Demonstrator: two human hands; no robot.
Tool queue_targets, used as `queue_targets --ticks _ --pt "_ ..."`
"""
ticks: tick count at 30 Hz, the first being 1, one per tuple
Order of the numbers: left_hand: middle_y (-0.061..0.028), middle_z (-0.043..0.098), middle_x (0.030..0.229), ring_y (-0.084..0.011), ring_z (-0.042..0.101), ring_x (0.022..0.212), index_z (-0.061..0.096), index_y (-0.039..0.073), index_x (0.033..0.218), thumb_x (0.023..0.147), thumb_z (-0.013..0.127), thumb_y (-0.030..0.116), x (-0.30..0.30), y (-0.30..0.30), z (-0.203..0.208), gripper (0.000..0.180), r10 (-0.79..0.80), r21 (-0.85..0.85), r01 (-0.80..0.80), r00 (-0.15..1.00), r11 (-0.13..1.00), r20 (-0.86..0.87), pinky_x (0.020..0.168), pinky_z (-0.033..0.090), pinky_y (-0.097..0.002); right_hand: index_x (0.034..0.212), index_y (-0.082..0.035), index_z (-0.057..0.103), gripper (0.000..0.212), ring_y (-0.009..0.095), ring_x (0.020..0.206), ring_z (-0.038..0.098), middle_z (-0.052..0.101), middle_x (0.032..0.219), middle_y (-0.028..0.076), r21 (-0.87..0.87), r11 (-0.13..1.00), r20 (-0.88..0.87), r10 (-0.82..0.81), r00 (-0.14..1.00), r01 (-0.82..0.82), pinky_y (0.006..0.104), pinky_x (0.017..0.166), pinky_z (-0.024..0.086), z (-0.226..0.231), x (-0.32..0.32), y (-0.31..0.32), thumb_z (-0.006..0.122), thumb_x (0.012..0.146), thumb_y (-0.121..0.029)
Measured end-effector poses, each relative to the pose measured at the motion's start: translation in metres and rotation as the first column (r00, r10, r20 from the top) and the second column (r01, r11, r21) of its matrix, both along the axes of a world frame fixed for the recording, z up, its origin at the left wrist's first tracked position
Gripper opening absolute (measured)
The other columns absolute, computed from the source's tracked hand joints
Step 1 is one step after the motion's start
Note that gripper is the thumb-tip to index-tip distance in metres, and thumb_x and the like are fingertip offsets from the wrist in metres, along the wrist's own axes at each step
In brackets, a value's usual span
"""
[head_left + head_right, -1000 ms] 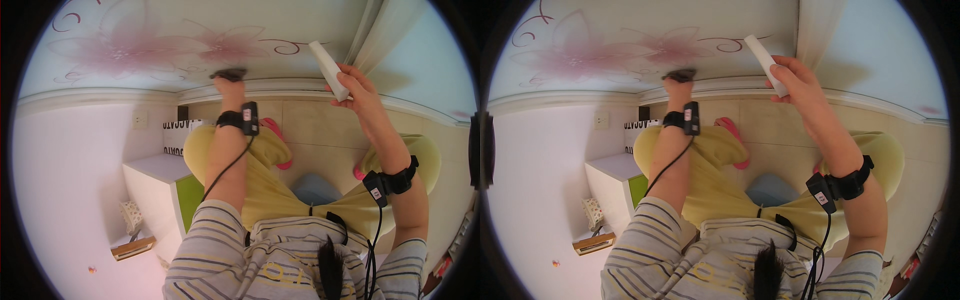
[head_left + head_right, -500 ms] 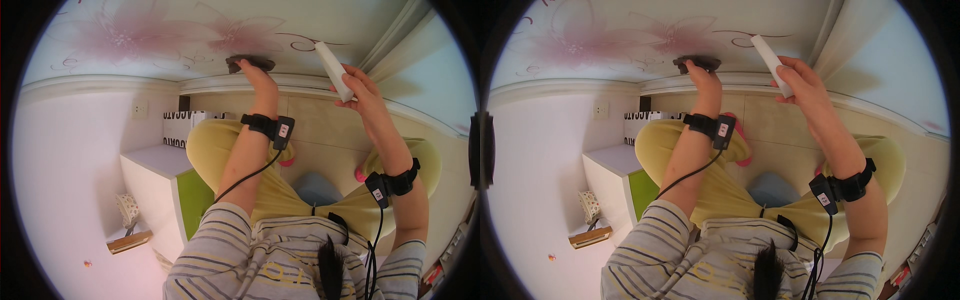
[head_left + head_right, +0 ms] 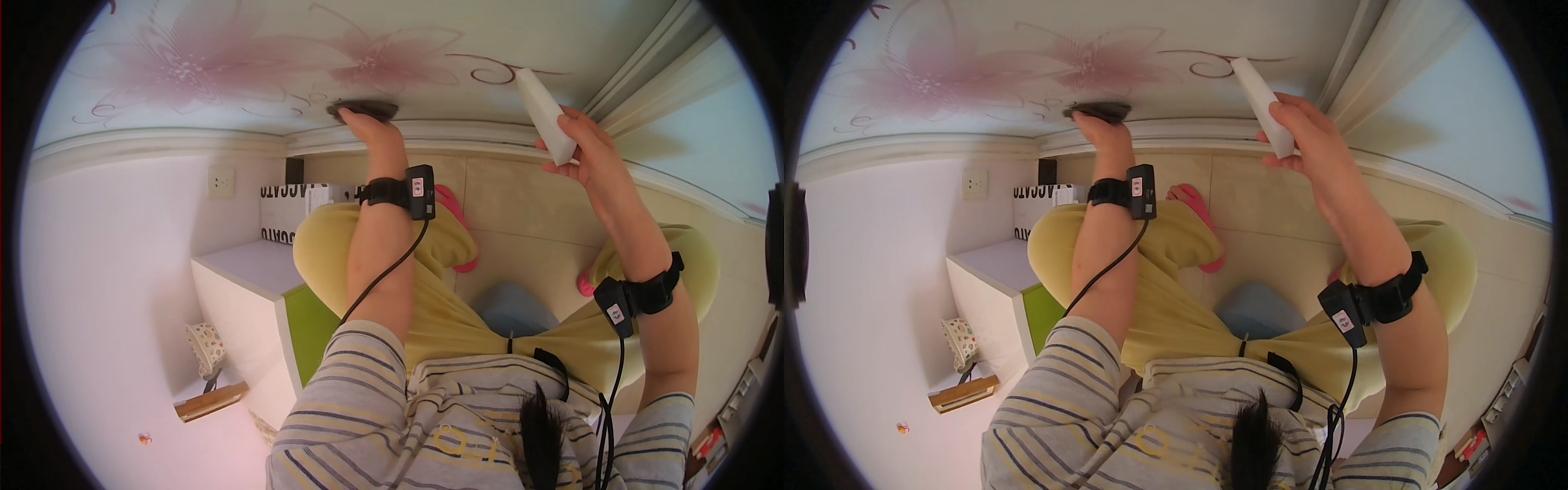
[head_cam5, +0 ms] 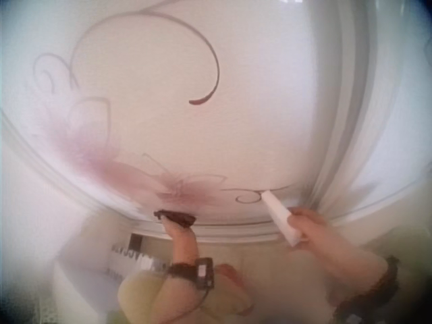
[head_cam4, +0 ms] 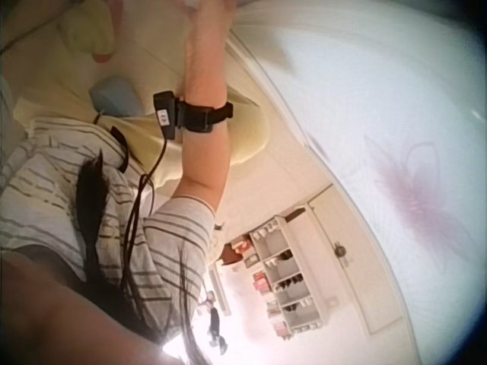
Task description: Cleaning a patterned closet door with a cloth and sponge while kneeling.
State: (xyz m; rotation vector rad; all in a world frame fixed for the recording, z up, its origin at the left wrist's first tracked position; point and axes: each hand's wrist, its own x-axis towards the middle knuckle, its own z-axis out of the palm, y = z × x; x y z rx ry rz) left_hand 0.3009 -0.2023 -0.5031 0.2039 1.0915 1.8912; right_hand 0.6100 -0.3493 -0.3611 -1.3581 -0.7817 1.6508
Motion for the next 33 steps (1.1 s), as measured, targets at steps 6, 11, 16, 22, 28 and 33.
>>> queue_targets --ticks 6,11,16,22,28,33 --pt "-0.0138 0.036 0.153 -0.0267 0.042 0.131 0.027 0.004 0.154 0.104 0.039 0.036 -0.001 -0.012 0.048 0.061 0.065 0.053 -0.047 0.898 0.997 -0.435 0.110 0.035 -0.0408 0.144 0.000 0.040 0.065 0.018 0.111 0.060 0.057 0.126 0.010 0.004 1.000 0.013 0.028 1.000 -0.028 0.0342 0.088 0.051 0.001 -0.003 -0.003 0.056 0.096 -0.041" --pt "-0.0135 0.051 0.135 -0.0278 0.053 0.116 0.044 0.004 0.138 0.103 0.046 0.029 0.047 -0.032 0.022 0.043 -0.139 -0.178 0.117 0.983 0.977 -0.119 0.104 0.040 -0.0441 0.137 -0.002 0.049 0.056 0.017 0.107 0.060 0.058 0.120 0.008 -0.038 0.999 -0.022 -0.003 1.000 0.002 0.0345 0.087 0.053 -0.005 -0.007 -0.004 0.055 0.096 -0.040" --pt "-0.0157 0.060 0.114 -0.0320 0.055 0.109 0.055 -0.001 0.112 0.104 0.036 0.019 0.109 -0.046 0.018 0.029 -0.365 -0.164 0.430 0.875 0.888 0.318 0.108 0.039 -0.0541 0.135 -0.002 0.049 0.052 0.020 0.104 0.060 0.057 0.117 0.009 -0.165 0.983 -0.180 -0.104 0.978 0.074 0.0375 0.088 0.054 -0.037 0.007 -0.001 0.056 0.097 -0.037" --pt "-0.0212 0.053 0.128 -0.0364 0.049 0.122 0.048 -0.006 0.124 0.105 0.031 0.019 0.138 -0.044 0.015 0.036 -0.438 -0.221 0.541 0.814 0.811 0.382 0.111 0.038 -0.0559 0.133 -0.002 0.044 0.049 0.029 0.104 0.061 0.056 0.119 0.017 -0.318 0.932 -0.262 -0.261 0.929 0.172 0.0453 0.090 0.055 -0.057 0.008 0.000 0.057 0.098 -0.033" --pt "-0.0246 0.046 0.137 -0.0397 0.043 0.130 0.042 -0.009 0.131 0.106 0.026 0.018 0.168 -0.045 0.000 0.040 -0.530 -0.191 0.675 0.697 0.713 0.483 0.114 0.036 -0.0574 0.137 -0.001 0.041 0.052 0.030 0.104 0.060 0.054 0.121 0.018 -0.367 0.909 -0.225 -0.294 0.929 0.199 0.0470 0.087 0.057 -0.063 0.012 -0.003 0.056 0.099 -0.034" --pt "-0.0243 0.050 0.134 -0.0393 0.049 0.125 0.045 -0.009 0.131 0.106 0.032 0.016 0.168 -0.040 -0.002 0.037 -0.642 -0.133 0.723 0.670 0.678 0.372 0.109 0.045 -0.0525 0.136 -0.001 0.044 0.054 0.026 0.101 0.058 0.052 0.122 0.014 -0.318 0.938 -0.250 -0.224 0.942 0.139 0.0422 0.084 0.057 -0.062 0.016 -0.009 0.054 0.097 -0.037"
